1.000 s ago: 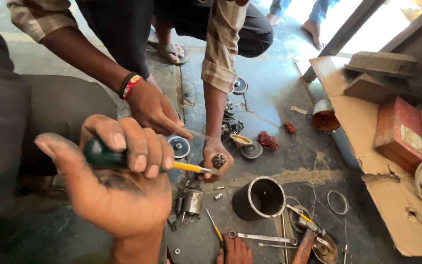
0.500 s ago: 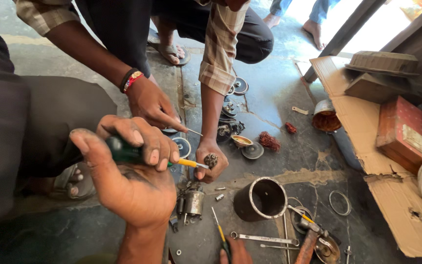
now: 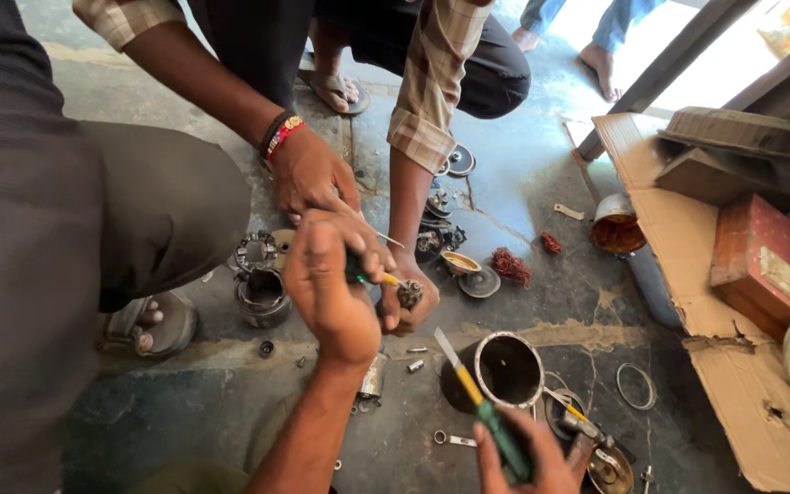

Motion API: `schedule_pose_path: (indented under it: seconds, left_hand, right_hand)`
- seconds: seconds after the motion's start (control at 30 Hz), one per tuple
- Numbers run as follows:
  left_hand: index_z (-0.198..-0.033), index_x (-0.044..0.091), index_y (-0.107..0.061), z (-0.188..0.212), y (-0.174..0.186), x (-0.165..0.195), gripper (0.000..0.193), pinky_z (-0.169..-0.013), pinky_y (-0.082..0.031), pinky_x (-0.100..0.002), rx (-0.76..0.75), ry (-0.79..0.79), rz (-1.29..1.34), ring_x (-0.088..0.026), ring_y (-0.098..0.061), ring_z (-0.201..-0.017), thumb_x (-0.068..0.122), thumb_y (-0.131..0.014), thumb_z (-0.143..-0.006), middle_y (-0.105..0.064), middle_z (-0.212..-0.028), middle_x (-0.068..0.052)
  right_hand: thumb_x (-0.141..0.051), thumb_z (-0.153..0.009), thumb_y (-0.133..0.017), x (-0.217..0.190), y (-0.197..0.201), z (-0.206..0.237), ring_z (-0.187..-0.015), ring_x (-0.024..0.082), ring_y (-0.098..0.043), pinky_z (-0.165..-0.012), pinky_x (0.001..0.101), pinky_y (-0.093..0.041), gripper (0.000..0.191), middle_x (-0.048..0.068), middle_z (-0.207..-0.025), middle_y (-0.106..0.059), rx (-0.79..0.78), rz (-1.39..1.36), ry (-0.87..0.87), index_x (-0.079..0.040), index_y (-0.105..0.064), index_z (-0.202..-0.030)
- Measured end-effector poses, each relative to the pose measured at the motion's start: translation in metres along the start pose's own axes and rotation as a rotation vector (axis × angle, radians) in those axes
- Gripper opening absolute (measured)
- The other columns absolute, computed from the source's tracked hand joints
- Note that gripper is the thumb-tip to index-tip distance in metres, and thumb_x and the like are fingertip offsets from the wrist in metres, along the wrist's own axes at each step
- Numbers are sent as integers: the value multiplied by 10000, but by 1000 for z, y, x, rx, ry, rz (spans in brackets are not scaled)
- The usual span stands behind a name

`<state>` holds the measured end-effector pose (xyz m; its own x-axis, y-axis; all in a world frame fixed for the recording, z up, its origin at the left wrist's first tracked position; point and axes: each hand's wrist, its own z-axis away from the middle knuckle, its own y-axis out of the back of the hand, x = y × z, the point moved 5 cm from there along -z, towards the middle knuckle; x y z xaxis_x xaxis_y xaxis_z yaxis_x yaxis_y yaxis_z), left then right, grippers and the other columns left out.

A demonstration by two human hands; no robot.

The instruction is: The person sits on the floor and uses a screwdriver and wrench to disassemble and adjust small mechanical components. They manipulate screws and internal parts of a cylindrical device while another person assists nearby.

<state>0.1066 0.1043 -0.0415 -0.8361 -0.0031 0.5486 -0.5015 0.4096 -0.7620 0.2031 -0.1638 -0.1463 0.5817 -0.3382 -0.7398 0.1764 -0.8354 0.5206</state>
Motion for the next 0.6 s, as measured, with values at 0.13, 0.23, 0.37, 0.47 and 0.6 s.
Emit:
schedule_pose_path:
  seconds: [0.13,0.23,0.37,0.47,0.6]
  left_hand:
    - [-918,28,-465,5,0,-9,384,-389,-362,-235,-32,20,-16,-142,-518,-669,359,-480,-1110,-497,-763,-95]
    - [-925,23,-471,10,1,-14,392,-407,-342,-221,-45,35,-14,-131,-503,-651,362,-484,-1123,-502,-781,-94]
    - [-971,23,-478,11,-6,-16,379,-555,-389,-214,-123,-36,-115,-114,-475,-699,366,-473,-1133,-501,-817,-88]
    - [-1060,20,-487,12,-16,-14,376,-789,-474,-272,-212,-116,-210,-118,-483,-802,380,-477,-1170,-498,-873,-79]
    - [-1208,18,-493,17,-20,-14,373,-785,-446,-267,-251,1,-297,-103,-481,-837,374,-448,-1108,-518,-955,-48]
  right_hand:
    - [-150,-706,-854,73,-16,51,-841,192,-765,-854,337,-587,344,133,-848,-755,36,74,71,-31,-728,-1003]
    - [-219,-675,-888,124,-23,73,-807,206,-802,-834,349,-617,450,124,-832,-797,-82,-1,-143,-16,-705,-1032]
    - [-309,-746,-911,138,-56,72,-860,236,-831,-858,367,-596,385,136,-820,-839,-733,-6,-303,-48,-813,-1012]
    - [-349,-680,-927,114,-65,73,-808,259,-837,-816,379,-614,422,136,-779,-825,-506,18,-132,-48,-815,-953]
    - [-326,-648,-930,91,-68,81,-774,282,-812,-777,386,-614,399,140,-758,-799,-348,44,-36,-62,-800,-918]
